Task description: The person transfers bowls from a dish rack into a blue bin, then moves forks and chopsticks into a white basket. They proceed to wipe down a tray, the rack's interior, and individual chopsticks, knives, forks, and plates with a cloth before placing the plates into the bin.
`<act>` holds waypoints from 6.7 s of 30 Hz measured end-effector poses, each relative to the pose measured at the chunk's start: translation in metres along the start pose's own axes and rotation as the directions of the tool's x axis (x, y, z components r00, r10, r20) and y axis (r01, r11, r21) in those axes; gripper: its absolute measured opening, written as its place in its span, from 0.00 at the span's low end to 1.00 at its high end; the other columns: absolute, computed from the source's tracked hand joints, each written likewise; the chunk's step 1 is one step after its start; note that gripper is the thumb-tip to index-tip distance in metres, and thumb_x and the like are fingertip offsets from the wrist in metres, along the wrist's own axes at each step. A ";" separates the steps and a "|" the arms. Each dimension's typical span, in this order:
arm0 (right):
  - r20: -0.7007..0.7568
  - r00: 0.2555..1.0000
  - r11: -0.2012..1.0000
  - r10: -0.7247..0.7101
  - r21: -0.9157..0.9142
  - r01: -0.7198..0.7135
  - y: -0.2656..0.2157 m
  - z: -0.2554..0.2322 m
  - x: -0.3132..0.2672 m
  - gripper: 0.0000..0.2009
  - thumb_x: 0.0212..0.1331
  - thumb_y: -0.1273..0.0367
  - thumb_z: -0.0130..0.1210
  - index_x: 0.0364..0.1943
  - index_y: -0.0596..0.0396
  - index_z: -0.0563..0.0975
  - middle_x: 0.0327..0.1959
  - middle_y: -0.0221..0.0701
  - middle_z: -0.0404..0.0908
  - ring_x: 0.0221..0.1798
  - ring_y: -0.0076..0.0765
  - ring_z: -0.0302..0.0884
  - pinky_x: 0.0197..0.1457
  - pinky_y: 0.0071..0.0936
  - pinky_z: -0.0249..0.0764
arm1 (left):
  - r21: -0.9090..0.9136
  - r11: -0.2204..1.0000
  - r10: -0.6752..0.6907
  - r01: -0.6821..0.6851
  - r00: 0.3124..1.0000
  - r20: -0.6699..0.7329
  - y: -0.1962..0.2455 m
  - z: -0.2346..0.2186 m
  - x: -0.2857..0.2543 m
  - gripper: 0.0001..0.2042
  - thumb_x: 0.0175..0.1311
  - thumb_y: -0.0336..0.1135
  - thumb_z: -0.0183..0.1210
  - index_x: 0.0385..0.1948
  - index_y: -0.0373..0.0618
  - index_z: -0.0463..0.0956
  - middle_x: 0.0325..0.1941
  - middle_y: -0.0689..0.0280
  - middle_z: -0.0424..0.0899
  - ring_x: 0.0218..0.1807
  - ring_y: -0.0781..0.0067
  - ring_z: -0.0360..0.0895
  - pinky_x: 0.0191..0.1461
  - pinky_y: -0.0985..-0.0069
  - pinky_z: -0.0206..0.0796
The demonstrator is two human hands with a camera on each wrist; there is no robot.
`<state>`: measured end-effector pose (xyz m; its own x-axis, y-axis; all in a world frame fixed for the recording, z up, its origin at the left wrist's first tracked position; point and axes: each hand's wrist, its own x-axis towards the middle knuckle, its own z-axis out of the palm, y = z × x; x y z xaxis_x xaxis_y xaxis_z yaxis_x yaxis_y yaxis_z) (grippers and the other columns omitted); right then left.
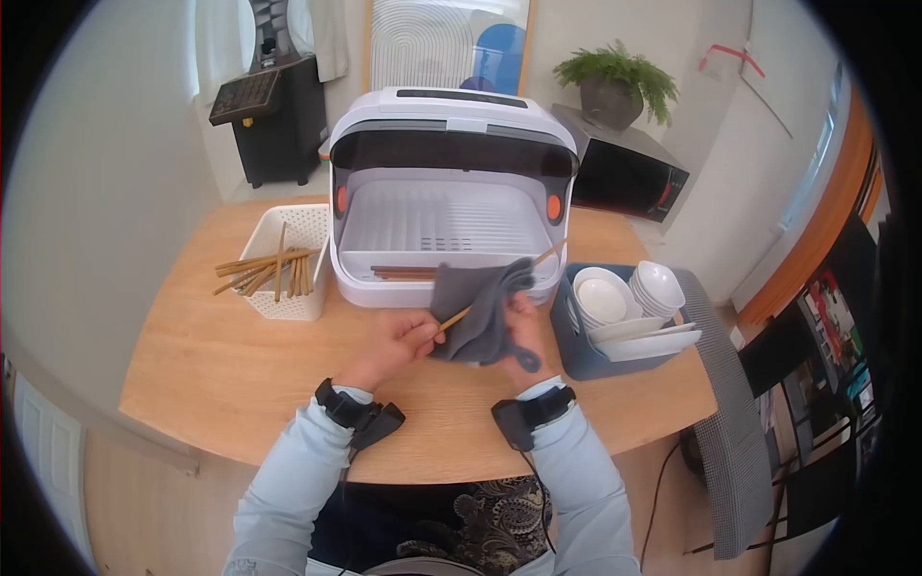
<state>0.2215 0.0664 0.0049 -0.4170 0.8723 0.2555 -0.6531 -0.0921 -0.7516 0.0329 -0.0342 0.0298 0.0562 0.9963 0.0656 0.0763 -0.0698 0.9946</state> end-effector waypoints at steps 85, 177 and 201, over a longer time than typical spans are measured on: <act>0.085 0.927 0.909 0.366 -0.244 -0.337 -0.009 0.003 -0.002 0.27 0.58 0.71 0.62 0.60 0.63 0.66 0.55 0.39 0.75 0.56 0.37 0.74 0.56 0.33 0.74 | 0.093 0.992 0.106 -0.082 0.950 -0.294 0.006 -0.001 0.024 0.14 0.63 0.33 0.60 0.46 0.32 0.77 0.35 0.52 0.84 0.37 0.67 0.80 0.43 0.71 0.69; -0.090 0.986 0.990 0.144 0.018 -0.143 -0.017 0.025 -0.012 0.21 0.64 0.58 0.59 0.52 0.60 0.71 0.45 0.31 0.78 0.45 0.26 0.77 0.48 0.25 0.75 | -0.112 0.971 -0.212 0.209 0.977 -0.008 0.012 -0.003 0.002 0.09 0.70 0.37 0.52 0.32 0.41 0.73 0.17 0.77 0.62 0.17 0.87 0.52 0.20 0.86 0.43; -0.090 0.977 0.954 0.191 0.252 -0.164 -0.020 0.010 -0.007 0.13 0.61 0.79 0.47 0.50 0.60 0.72 0.48 0.36 0.79 0.48 0.34 0.79 0.53 0.31 0.77 | 0.087 0.991 -0.090 0.102 0.986 -0.137 0.017 -0.011 -0.002 0.07 0.66 0.27 0.52 0.31 0.39 0.79 0.18 0.72 0.74 0.18 0.87 0.64 0.19 0.86 0.50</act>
<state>0.2312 0.0577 0.0247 -0.4758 0.8781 0.0512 -0.7141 -0.3516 -0.6054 0.0228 -0.0371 0.0479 -0.0877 0.9961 -0.0137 0.1676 0.0283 0.9854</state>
